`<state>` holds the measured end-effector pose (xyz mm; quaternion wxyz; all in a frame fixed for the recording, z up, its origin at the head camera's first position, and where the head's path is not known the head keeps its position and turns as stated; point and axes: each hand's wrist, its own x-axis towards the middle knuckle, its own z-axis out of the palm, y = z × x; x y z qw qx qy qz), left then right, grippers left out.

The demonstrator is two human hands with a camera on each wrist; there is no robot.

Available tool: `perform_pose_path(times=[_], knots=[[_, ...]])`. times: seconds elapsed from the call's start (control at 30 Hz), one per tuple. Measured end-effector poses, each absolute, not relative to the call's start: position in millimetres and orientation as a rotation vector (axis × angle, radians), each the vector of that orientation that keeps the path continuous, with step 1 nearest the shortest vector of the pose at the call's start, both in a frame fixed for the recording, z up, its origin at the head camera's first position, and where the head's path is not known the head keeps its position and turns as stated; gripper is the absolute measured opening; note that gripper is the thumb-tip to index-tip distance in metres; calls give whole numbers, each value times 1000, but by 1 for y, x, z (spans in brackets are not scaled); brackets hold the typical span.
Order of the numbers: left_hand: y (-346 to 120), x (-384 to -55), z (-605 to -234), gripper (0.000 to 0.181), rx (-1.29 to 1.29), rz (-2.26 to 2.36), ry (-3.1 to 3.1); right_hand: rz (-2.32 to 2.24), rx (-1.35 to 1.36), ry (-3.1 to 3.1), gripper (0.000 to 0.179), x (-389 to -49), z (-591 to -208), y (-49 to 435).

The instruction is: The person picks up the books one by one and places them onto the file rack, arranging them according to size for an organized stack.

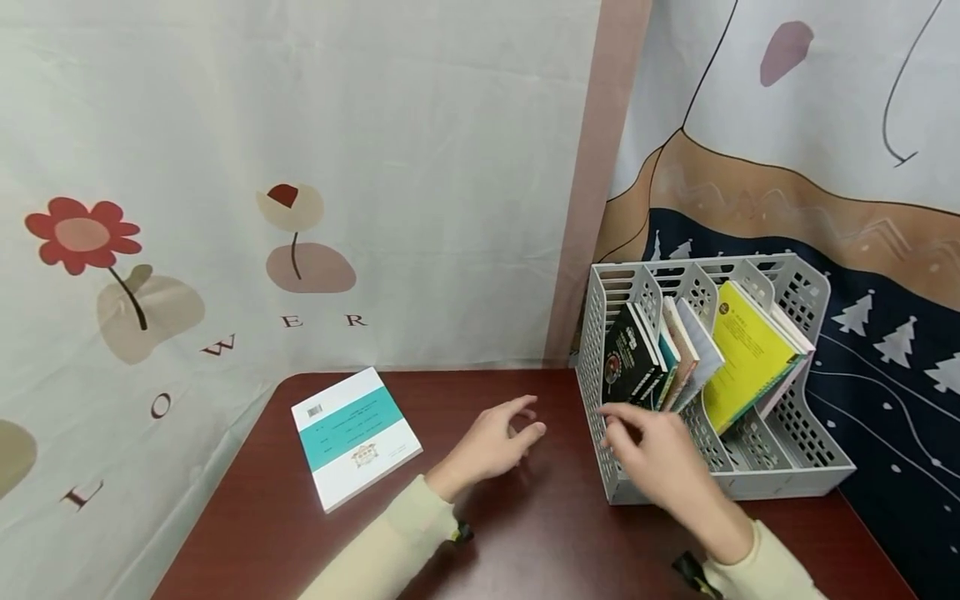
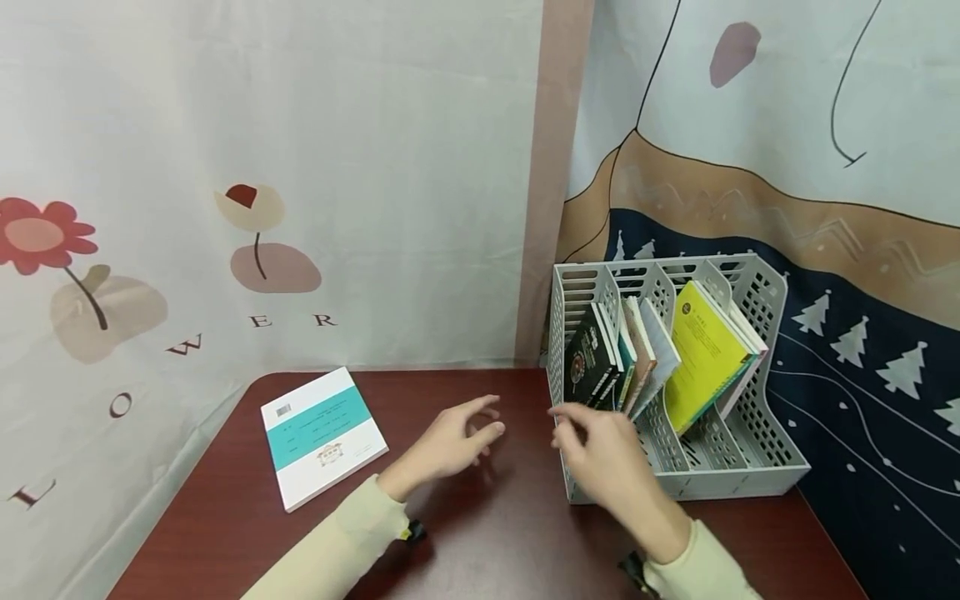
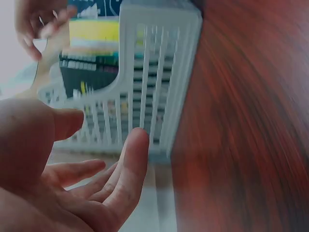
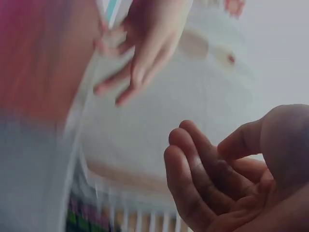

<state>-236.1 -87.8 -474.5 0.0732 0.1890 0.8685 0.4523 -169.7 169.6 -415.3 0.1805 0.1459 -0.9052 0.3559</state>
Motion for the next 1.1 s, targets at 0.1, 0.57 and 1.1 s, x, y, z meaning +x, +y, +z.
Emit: perform_pose_path(times=[0.1, 0.57, 1.1], knots=[[-113, -236, -480, 55, 509, 1371, 2659, 1102, 522, -2533, 29, -162, -426, 141], [-249, -216, -492, 49, 26, 1379, 2845, 1143, 807, -2767, 23, -175, -475, 61], [-356, -199, -497, 91, -590, 634, 2988, 1067, 918, -2893, 28, -223, -503, -8]])
